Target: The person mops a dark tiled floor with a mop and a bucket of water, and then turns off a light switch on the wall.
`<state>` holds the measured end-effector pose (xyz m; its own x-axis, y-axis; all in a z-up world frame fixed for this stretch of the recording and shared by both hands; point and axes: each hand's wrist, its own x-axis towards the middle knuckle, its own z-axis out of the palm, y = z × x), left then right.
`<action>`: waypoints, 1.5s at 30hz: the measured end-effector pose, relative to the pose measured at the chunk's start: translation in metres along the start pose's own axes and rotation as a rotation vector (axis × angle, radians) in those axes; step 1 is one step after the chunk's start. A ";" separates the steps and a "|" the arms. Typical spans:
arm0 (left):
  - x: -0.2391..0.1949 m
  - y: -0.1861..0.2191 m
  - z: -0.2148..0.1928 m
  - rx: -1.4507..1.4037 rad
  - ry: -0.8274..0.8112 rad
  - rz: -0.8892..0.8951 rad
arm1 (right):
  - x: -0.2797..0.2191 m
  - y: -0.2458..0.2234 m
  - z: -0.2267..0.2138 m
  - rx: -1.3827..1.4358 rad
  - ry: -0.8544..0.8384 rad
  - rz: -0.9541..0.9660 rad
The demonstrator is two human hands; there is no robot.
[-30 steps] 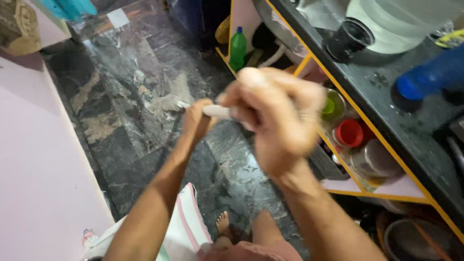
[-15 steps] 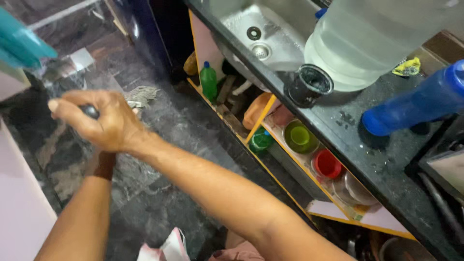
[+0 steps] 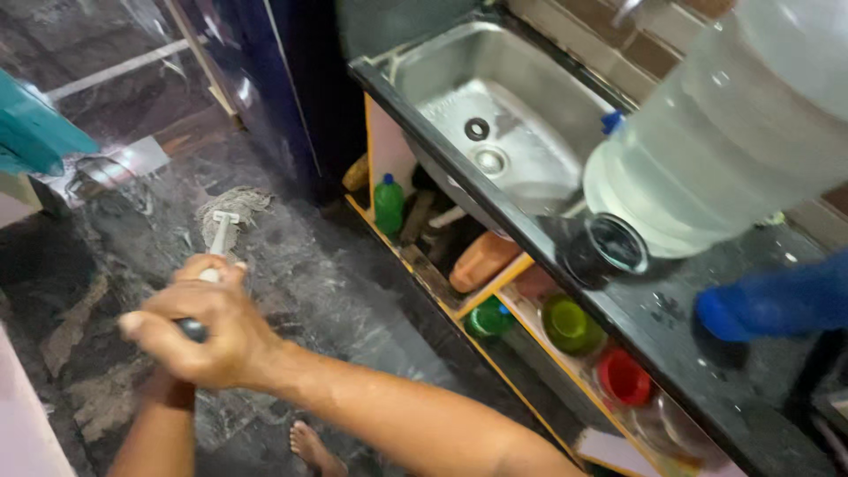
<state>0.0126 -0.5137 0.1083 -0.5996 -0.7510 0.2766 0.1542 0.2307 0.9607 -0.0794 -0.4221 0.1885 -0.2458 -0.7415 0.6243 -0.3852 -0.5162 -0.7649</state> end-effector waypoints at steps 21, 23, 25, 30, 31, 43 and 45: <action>0.226 -0.185 -0.211 0.494 0.104 0.235 | 0.200 0.106 0.130 0.156 0.034 0.127; 0.241 -0.189 -0.220 0.489 0.099 0.229 | 0.214 0.117 0.140 0.148 0.021 0.145; 0.257 -0.194 -0.229 0.488 0.094 0.226 | 0.225 0.134 0.145 0.191 0.051 0.081; 0.312 -0.204 -0.254 0.504 0.102 0.222 | 0.271 0.189 0.162 0.211 0.036 0.015; 0.326 -0.205 -0.262 0.506 0.105 0.219 | 0.285 0.198 0.164 0.191 0.037 0.029; 0.495 -0.257 -0.360 0.493 0.201 0.231 | 0.449 0.309 0.203 0.210 -0.136 0.011; 0.514 -0.275 -0.384 0.477 0.223 0.228 | 0.469 0.326 0.216 0.198 -0.172 0.004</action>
<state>-0.0367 -1.2005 -0.0050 -0.4047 -0.7497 0.5237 -0.1424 0.6173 0.7737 -0.1283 -1.0310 0.1976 -0.0860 -0.7971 0.5977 -0.1983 -0.5743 -0.7943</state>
